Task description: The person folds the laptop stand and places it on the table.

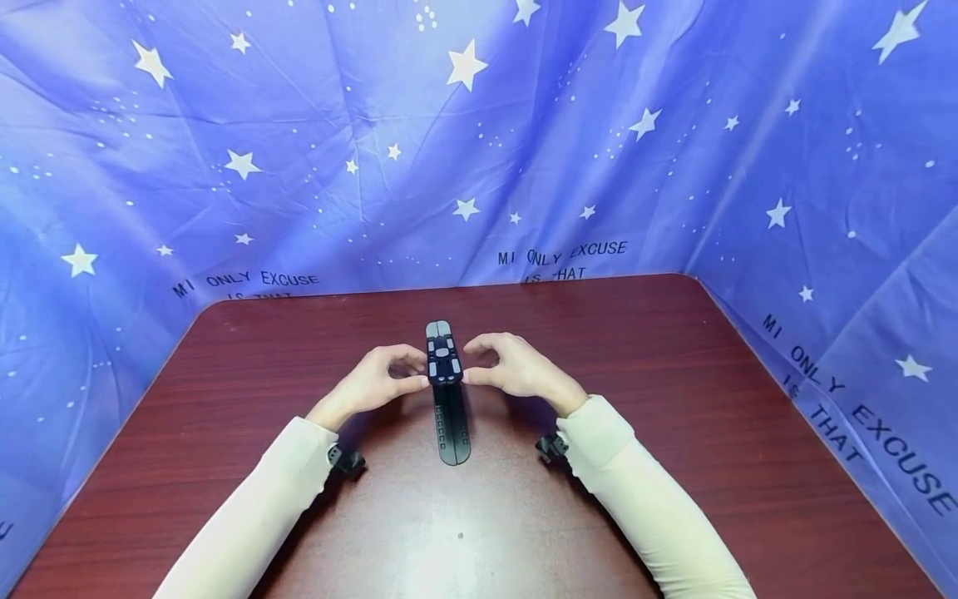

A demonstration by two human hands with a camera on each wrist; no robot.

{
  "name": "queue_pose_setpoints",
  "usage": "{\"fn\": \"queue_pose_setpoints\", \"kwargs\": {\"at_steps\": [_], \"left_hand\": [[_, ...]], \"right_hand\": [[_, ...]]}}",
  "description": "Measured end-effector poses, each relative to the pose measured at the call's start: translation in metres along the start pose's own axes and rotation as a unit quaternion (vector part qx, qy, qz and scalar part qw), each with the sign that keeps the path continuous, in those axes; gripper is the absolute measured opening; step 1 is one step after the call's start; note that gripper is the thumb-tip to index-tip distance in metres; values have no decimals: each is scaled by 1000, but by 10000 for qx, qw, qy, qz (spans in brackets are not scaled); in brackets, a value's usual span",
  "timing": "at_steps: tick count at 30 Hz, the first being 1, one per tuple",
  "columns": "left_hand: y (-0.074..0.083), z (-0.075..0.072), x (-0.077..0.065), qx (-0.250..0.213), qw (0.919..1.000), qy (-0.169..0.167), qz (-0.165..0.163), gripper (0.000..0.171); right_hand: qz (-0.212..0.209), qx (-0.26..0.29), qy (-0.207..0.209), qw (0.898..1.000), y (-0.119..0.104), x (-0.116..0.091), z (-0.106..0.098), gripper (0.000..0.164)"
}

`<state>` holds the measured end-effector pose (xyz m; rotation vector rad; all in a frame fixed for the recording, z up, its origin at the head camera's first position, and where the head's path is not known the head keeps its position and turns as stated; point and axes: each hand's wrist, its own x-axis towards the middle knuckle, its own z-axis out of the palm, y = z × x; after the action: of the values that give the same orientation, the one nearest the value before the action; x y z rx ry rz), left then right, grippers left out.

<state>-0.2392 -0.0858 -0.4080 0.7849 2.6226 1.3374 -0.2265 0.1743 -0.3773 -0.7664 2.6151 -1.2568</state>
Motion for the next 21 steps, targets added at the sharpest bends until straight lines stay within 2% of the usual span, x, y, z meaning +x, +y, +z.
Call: {"fn": "queue_pose_setpoints", "kwargs": {"at_steps": [5, 14, 21], "left_hand": [[3, 6, -2, -91, 9997, 119, -185, 29], [2, 16, -4, -315, 9990, 98, -316, 28], [5, 18, -6, -487, 9980, 161, -373, 23]], "right_hand": [[212, 3, 105, 9997, 0, 3, 4, 42], [285, -6, -197, 9994, 2, 6, 11, 32], [301, 277, -323, 9986, 1, 10, 17, 23]]}}
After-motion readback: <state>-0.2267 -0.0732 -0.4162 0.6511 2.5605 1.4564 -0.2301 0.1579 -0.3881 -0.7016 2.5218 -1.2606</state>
